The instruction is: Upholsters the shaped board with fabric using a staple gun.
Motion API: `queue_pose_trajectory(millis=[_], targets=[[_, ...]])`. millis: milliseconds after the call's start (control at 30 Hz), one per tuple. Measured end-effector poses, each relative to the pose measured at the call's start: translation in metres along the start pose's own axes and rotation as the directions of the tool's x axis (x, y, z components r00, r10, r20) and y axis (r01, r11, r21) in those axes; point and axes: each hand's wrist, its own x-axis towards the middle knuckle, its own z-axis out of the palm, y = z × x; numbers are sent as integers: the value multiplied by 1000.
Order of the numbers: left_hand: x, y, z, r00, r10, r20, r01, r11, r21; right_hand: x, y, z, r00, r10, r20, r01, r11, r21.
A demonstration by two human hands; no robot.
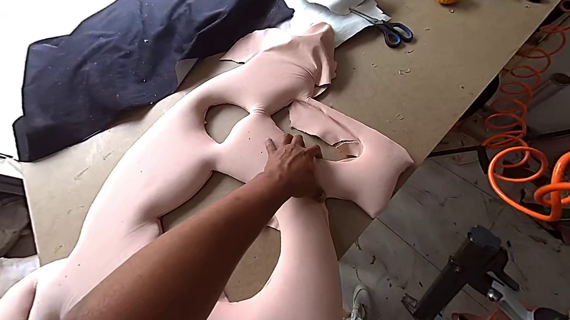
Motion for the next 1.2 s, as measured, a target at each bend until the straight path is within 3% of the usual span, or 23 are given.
queue_pose_trajectory(millis=[233, 367, 500, 633, 767, 933, 1200], targets=[[11, -11, -11, 975, 214, 51, -215, 977, 13, 39, -44, 58, 988, -148, 35, 132, 949, 286], [22, -1, -9, 954, 294, 62, -297, 954, 45, 52, -51, 121, 959, -246, -139, 280, 897, 343], [32, -9, 8, 903, 429, -34, -430, 902, -47, 66, -42, 187, 858, -305, -414, 421, 878, 226], [52, -31, 13, 835, 547, -62, -548, 818, -172, 81, -42, 226, 754, -350, -556, 388, 920, -53], [47, -22, 10, 856, 516, -23, -516, 850, -105, 94, -45, 253, 692, -359, -626, 309, 931, -193], [48, -24, 15, 834, 546, -86, -551, 831, -74, 112, -40, 274, 657, -325, -680, 202, 945, -256], [50, -24, 26, 795, 573, -199, -600, 791, -118, 117, -42, 277, 639, -327, -696, 191, 944, -269]])
